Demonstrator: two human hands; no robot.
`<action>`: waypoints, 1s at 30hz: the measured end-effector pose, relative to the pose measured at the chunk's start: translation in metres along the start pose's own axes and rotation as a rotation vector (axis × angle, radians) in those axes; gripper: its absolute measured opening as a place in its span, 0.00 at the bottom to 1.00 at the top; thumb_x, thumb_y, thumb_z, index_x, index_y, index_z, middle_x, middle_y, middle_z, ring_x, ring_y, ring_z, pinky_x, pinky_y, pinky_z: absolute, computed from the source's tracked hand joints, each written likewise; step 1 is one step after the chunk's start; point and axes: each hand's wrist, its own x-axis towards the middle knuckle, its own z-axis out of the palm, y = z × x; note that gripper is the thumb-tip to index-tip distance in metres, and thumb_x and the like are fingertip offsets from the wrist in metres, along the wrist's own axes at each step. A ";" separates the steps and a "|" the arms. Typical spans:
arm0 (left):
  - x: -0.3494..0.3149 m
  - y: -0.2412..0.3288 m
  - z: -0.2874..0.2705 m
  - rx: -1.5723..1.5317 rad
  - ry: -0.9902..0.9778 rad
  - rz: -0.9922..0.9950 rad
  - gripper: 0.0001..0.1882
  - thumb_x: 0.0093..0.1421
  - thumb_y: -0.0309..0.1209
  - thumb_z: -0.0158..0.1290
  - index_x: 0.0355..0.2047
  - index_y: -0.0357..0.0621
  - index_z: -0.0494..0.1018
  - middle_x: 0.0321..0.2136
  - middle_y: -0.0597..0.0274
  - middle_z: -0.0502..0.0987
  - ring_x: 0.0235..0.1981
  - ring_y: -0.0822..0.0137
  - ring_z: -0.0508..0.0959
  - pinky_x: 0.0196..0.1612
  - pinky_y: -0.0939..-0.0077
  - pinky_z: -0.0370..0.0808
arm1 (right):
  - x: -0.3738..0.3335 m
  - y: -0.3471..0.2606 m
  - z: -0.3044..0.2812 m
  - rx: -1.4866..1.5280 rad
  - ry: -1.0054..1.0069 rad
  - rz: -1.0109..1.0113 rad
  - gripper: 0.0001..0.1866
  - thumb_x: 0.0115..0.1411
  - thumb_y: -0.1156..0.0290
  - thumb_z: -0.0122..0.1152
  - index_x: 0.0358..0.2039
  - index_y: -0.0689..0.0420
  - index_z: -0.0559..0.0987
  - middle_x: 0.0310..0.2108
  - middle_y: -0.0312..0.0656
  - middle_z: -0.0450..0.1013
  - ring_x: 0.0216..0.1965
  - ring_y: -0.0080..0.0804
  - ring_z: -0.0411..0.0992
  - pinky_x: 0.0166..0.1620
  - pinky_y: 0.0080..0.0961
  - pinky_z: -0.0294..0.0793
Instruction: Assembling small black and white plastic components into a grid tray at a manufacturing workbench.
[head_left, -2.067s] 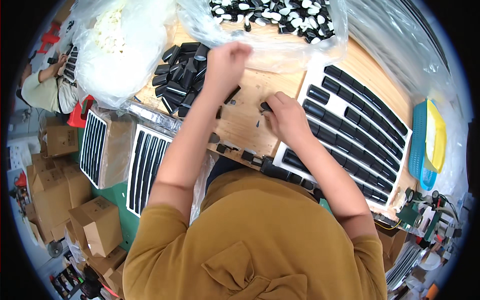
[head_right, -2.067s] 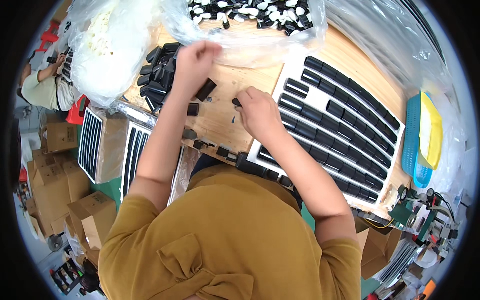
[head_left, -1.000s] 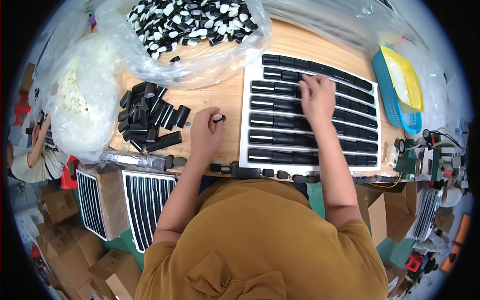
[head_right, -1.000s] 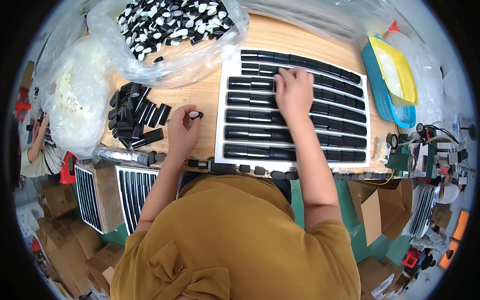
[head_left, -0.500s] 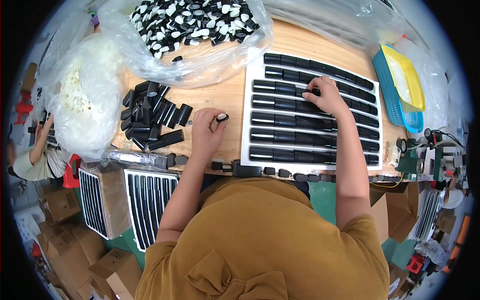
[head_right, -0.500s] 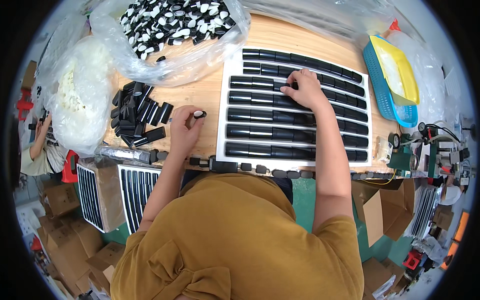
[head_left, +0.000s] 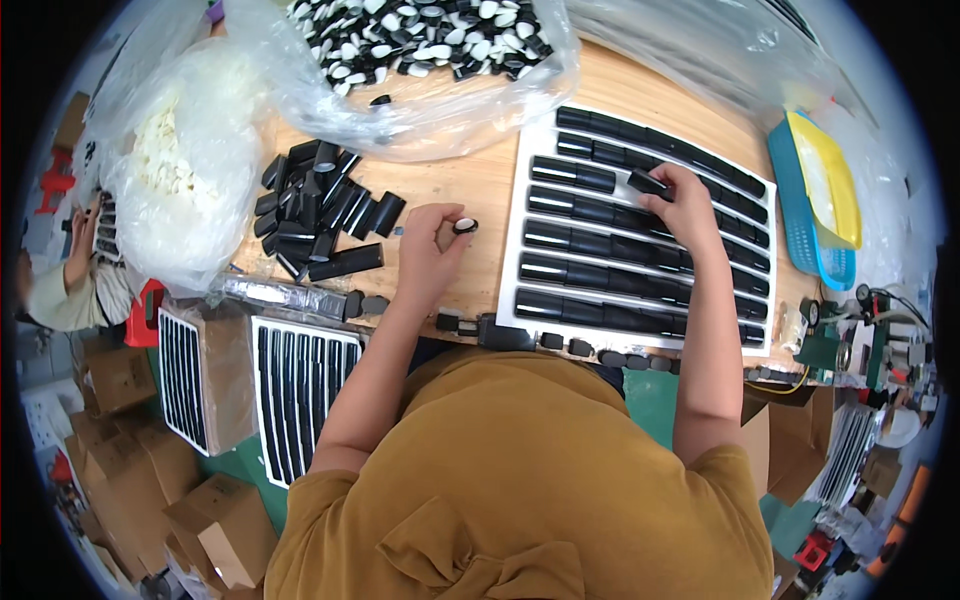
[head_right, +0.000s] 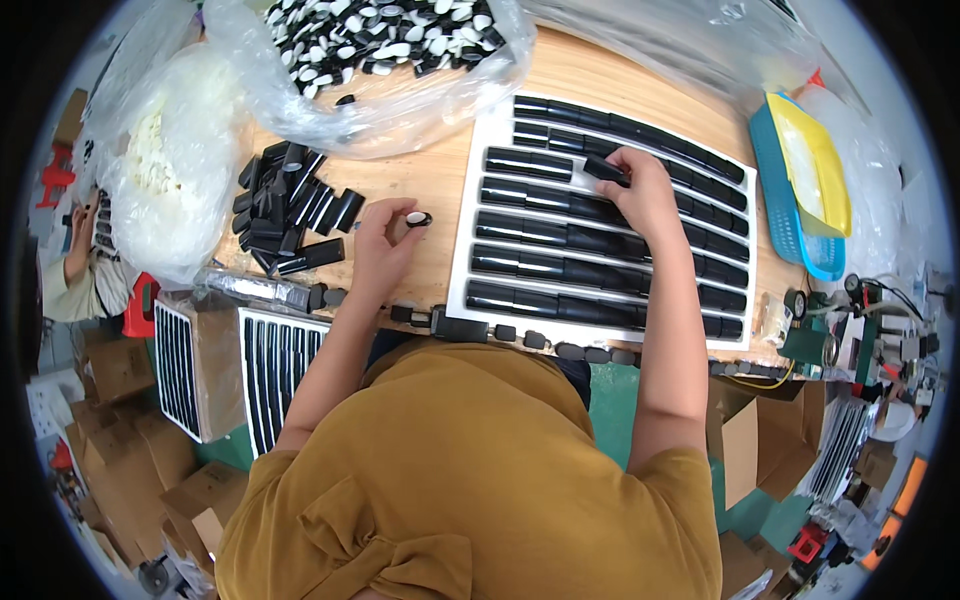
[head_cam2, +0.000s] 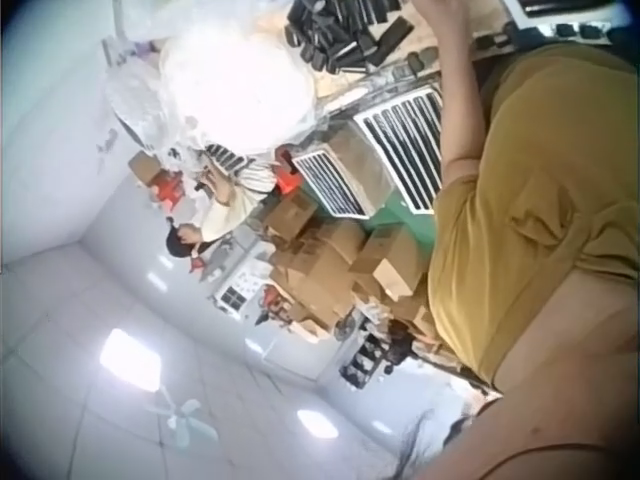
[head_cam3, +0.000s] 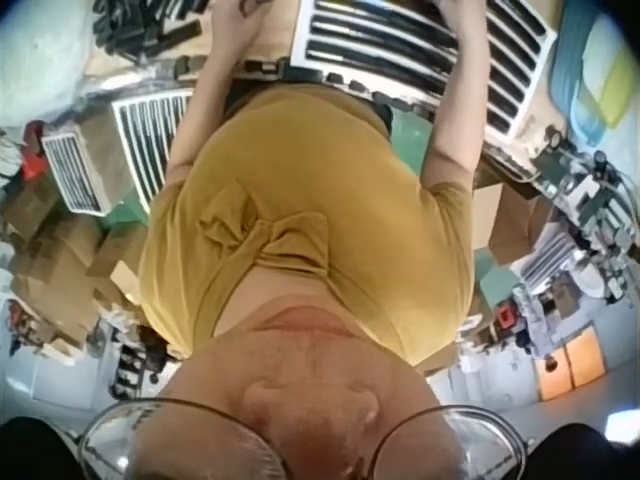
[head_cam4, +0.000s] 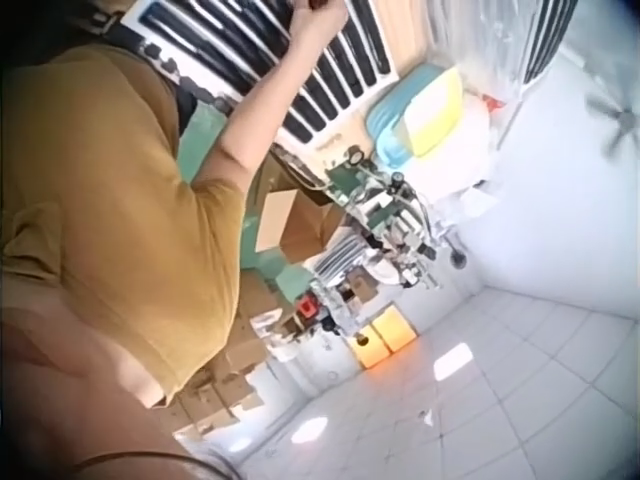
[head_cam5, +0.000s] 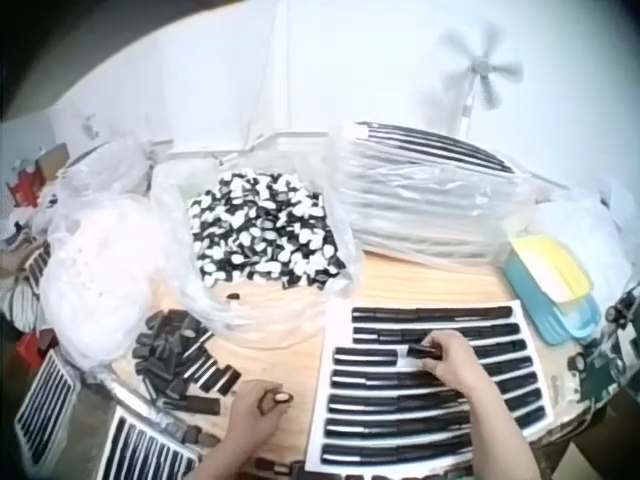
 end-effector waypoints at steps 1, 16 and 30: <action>0.000 0.002 -0.002 0.014 -0.007 -0.032 0.14 0.49 0.18 0.63 0.37 0.41 0.77 0.38 0.58 0.76 0.44 0.57 0.75 0.47 0.69 0.73 | -0.005 -0.019 -0.003 0.090 0.001 0.029 0.14 0.51 0.75 0.73 0.37 0.60 0.78 0.32 0.35 0.75 0.32 0.25 0.71 0.41 0.25 0.72; -0.002 -0.015 -0.002 0.071 -0.036 0.158 0.17 0.47 0.23 0.66 0.38 0.40 0.75 0.42 0.54 0.75 0.48 0.51 0.72 0.52 0.61 0.69 | -0.016 -0.139 0.108 0.166 -0.208 -0.636 0.13 0.52 0.76 0.68 0.39 0.59 0.79 0.36 0.47 0.75 0.41 0.51 0.73 0.43 0.40 0.74; 0.006 0.003 -0.016 0.050 -0.115 0.047 0.17 0.51 0.19 0.61 0.43 0.40 0.75 0.39 0.57 0.78 0.44 0.57 0.76 0.49 0.67 0.72 | -0.020 -0.134 0.133 0.118 -0.169 -0.649 0.12 0.50 0.77 0.67 0.37 0.58 0.77 0.32 0.45 0.73 0.40 0.48 0.73 0.42 0.41 0.75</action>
